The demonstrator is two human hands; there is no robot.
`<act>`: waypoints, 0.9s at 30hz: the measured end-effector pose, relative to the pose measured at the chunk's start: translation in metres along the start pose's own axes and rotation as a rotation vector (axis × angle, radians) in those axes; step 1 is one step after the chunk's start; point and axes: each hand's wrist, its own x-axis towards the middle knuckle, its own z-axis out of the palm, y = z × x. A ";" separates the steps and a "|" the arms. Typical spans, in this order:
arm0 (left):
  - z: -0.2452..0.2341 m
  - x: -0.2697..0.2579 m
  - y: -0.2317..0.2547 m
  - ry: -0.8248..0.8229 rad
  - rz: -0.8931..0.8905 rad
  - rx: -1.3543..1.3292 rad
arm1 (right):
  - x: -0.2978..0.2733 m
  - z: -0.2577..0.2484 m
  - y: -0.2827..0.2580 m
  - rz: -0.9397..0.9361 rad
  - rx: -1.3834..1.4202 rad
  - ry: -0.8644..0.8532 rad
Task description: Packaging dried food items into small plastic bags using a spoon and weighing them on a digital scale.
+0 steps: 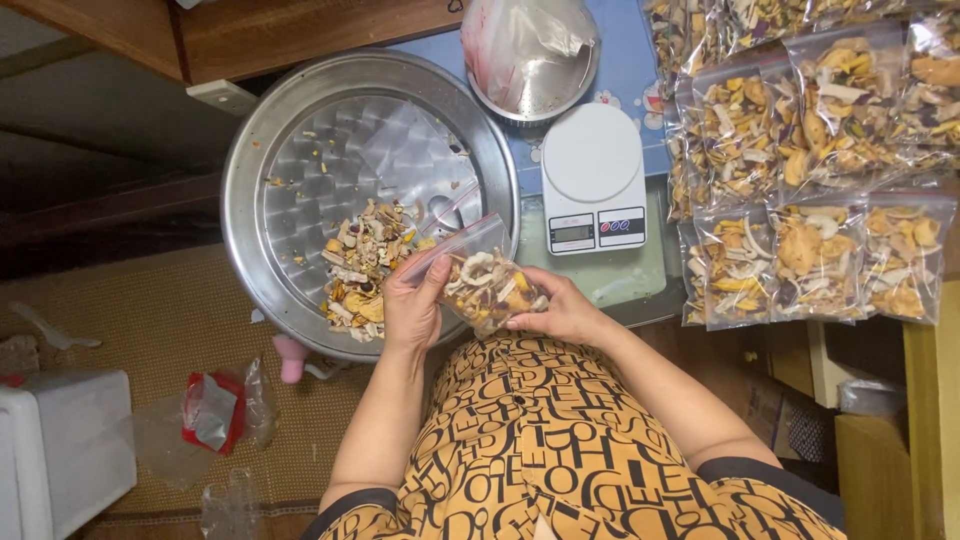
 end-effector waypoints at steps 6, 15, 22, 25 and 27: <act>0.029 -0.019 -0.003 0.050 0.079 -0.004 | -0.008 -0.020 0.008 -0.015 0.000 -0.013; 0.057 -0.027 -0.017 0.005 0.157 0.099 | -0.031 -0.044 0.008 -0.021 -0.022 -0.001; 0.074 -0.016 -0.008 -0.059 0.092 0.133 | -0.037 -0.062 -0.015 -0.050 -0.076 0.033; 0.066 -0.009 -0.007 -0.067 0.062 0.176 | -0.039 -0.067 -0.018 -0.053 -0.113 0.019; 0.065 -0.008 0.003 -0.182 0.132 0.374 | -0.039 -0.071 -0.009 -0.066 -0.155 0.007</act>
